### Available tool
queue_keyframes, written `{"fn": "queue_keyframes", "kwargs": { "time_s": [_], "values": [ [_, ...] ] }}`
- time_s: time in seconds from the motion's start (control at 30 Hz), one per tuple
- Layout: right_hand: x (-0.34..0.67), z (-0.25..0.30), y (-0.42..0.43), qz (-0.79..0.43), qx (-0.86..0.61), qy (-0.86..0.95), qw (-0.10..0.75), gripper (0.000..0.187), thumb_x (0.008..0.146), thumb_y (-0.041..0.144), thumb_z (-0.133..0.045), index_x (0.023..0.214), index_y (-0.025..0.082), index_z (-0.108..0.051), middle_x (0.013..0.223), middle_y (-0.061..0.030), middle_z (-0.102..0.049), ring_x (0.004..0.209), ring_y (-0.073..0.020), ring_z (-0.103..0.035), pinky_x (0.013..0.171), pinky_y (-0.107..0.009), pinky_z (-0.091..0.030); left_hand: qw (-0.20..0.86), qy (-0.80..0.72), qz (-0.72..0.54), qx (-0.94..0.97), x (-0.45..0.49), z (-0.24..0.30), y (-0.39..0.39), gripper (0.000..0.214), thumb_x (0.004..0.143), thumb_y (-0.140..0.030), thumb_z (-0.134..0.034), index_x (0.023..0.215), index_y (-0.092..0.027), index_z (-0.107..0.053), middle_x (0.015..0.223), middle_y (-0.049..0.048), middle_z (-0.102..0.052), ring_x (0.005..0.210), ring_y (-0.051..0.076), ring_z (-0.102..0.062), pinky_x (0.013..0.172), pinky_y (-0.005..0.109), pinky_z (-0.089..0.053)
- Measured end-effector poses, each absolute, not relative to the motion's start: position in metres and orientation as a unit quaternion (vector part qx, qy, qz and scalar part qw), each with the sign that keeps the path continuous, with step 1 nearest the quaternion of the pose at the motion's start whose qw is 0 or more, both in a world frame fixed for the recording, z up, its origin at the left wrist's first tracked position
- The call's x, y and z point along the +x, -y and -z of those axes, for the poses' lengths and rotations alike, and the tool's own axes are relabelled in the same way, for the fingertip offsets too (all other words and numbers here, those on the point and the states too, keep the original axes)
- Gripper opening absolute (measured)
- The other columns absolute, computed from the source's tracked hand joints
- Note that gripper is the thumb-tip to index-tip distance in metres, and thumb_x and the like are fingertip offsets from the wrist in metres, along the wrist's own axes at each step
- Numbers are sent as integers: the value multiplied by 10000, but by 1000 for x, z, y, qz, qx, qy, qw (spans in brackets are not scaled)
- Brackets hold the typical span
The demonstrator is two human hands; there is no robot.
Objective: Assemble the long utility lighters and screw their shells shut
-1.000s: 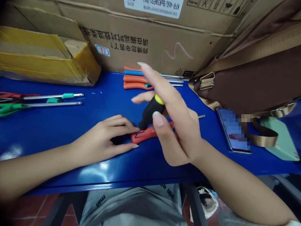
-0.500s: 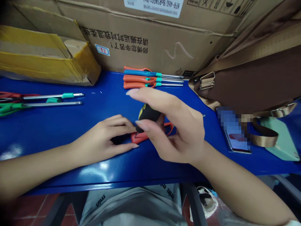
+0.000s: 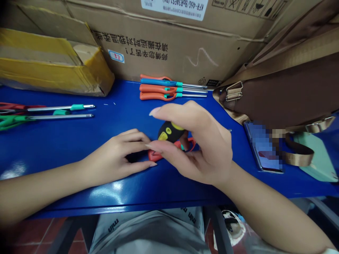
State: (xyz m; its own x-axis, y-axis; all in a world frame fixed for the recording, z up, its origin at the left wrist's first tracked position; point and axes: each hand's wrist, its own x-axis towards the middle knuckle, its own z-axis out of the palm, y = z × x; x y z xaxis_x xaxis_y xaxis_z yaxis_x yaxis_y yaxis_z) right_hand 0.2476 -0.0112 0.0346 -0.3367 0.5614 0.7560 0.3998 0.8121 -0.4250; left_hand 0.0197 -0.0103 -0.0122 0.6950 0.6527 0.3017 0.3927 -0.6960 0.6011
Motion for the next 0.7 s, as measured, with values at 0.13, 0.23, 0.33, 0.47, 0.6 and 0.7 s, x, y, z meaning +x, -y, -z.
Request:
{"fn": "queue_keyframes", "kwargs": {
  "time_s": [0.13,0.23,0.33,0.47,0.6,0.7],
  "values": [
    [239,-44,12,-79,-292,820,485,411,931,462,-700,1311,307,-673,1182,-76,-766,962,-296,-772,744,-440,-679,253,-295,-254,886,20,11,10,261,936,-294,-763,1160,-163,-753,1053,55,-722,962,219,-629,879,371,-499],
    [241,-45,12,-64,-281,826,484,416,940,423,-692,1334,292,-671,1204,-73,-770,945,-274,-775,703,-405,-677,249,-293,-255,887,20,11,11,262,939,-301,-760,1155,-152,-752,1043,59,-721,956,219,-627,869,369,-496],
    [250,-41,11,-41,-245,835,491,457,923,319,-706,1375,278,-664,1212,-56,-778,864,-227,-770,629,-344,-653,249,-292,-257,887,20,11,11,284,932,-299,-769,1182,-166,-750,1043,50,-719,958,214,-627,871,360,-493],
    [258,-35,11,-59,-167,830,530,561,910,133,-584,1469,171,-613,1216,-80,-775,815,-198,-752,598,-320,-616,252,-295,-256,886,20,12,11,250,930,-287,-769,1148,-165,-755,1033,48,-715,956,210,-627,877,353,-495],
    [259,-34,12,-110,-179,831,515,625,917,98,-580,1523,249,-567,1370,-67,-723,779,-190,-741,591,-341,-602,247,-293,-257,887,21,11,11,250,930,-287,-770,1144,-159,-754,1038,48,-719,949,209,-626,874,354,-494],
    [258,-36,11,-28,-205,826,525,615,865,150,-741,1440,346,-645,1219,10,-793,746,-205,-726,544,-342,-578,246,-292,-257,888,21,11,11,282,936,-291,-763,1188,-166,-749,1046,45,-719,949,206,-625,869,351,-494]
  ]
}}
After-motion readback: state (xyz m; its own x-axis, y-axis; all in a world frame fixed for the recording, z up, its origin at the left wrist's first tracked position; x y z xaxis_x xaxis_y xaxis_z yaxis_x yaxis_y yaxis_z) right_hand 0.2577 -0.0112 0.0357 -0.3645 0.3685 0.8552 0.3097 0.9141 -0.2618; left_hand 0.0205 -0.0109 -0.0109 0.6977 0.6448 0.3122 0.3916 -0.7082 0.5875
